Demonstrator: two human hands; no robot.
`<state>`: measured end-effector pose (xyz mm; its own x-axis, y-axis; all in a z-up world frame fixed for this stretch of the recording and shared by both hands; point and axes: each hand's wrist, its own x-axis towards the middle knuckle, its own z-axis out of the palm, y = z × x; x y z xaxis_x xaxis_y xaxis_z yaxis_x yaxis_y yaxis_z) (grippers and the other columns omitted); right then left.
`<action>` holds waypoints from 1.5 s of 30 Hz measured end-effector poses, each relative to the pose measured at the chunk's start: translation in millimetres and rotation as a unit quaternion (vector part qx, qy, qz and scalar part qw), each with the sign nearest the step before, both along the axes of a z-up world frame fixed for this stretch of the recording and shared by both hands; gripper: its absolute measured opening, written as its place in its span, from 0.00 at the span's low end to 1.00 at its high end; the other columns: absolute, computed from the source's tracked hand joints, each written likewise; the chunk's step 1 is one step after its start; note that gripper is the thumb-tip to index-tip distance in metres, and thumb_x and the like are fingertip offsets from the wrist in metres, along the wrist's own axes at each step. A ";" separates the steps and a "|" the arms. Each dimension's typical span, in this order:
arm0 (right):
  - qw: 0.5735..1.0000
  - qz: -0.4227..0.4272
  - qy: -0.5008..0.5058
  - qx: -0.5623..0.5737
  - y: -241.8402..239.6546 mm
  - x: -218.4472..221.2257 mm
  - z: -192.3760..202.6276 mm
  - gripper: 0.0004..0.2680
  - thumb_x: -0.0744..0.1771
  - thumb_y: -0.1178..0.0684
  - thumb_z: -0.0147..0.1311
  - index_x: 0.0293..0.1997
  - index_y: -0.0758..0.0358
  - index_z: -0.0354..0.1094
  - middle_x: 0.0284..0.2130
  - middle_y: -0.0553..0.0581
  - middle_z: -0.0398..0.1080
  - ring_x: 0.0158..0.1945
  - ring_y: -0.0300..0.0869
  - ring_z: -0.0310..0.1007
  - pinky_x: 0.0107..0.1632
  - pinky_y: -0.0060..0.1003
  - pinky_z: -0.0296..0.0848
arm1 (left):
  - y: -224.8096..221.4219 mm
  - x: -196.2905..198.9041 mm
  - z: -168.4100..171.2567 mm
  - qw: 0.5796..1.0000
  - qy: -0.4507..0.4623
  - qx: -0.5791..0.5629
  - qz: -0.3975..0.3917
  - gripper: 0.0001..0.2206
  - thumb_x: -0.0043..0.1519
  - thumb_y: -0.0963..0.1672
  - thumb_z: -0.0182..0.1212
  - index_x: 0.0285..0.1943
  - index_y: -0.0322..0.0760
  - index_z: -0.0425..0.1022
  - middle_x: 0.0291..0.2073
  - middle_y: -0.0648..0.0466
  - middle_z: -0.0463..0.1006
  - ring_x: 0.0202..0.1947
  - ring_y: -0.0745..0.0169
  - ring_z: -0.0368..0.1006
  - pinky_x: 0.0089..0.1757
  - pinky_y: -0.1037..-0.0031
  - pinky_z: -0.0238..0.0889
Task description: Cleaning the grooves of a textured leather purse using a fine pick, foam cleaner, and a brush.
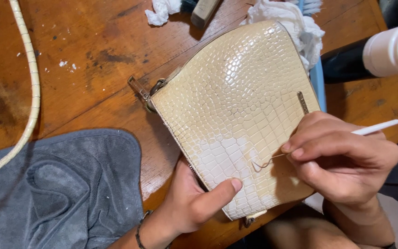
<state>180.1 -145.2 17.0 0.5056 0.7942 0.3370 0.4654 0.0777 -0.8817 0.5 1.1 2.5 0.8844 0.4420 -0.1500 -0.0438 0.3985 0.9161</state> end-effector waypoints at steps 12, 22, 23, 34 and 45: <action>0.975 0.032 -0.174 0.133 0.0 -1.5 15.8 0.02 0.67 0.58 0.55 0.41 0.63 0.68 0.29 0.59 0.74 0.27 0.43 0.70 0.35 0.37 0.68 | -43.5 7.7 -24.0 0.936 -0.001 0.141 0.324 0.38 0.47 0.50 0.71 0.61 0.42 0.47 0.49 0.44 0.62 0.51 0.57 0.64 0.53 0.67 0.61; 0.978 0.148 -0.094 0.115 -17.2 -13.9 28.3 0.05 0.70 0.59 0.53 0.48 0.70 0.70 0.39 0.60 0.76 0.37 0.47 0.79 0.42 0.40 0.74 | -56.4 -8.1 -20.4 0.853 -0.002 0.466 0.234 0.06 0.64 0.49 0.60 0.40 0.50 0.80 0.66 0.40 0.55 0.68 0.44 0.52 0.66 0.61 0.48; 0.981 0.132 -0.099 0.104 -17.9 -15.3 27.4 0.06 0.69 0.61 0.55 0.51 0.70 0.69 0.40 0.58 0.76 0.36 0.48 0.76 0.43 0.41 0.74 | -57.8 -6.8 -21.3 0.858 -0.015 0.447 0.252 0.06 0.65 0.48 0.60 0.40 0.48 0.80 0.66 0.41 0.56 0.68 0.46 0.53 0.67 0.62 0.50; 0.968 -0.004 -0.247 -0.048 -19.6 -11.9 16.7 0.27 0.70 0.50 0.61 0.72 0.70 0.45 0.73 0.64 0.56 0.78 0.58 0.62 0.77 0.54 0.65 | -60.1 4.0 -14.8 0.877 -0.010 0.346 0.334 0.11 0.74 0.47 0.47 0.40 0.39 0.68 0.67 0.33 0.61 0.70 0.49 0.63 0.72 0.61 0.54; 0.915 0.254 -0.293 -0.112 -22.3 -31.4 44.6 0.11 0.71 0.49 0.45 0.37 0.68 0.59 0.65 0.73 0.62 0.71 0.68 0.59 0.73 0.60 0.58 | -55.2 15.9 -6.4 0.874 0.073 0.246 0.413 0.19 0.72 0.52 0.42 0.30 0.42 0.59 0.61 0.40 0.71 0.28 0.76 0.52 0.35 0.83 0.46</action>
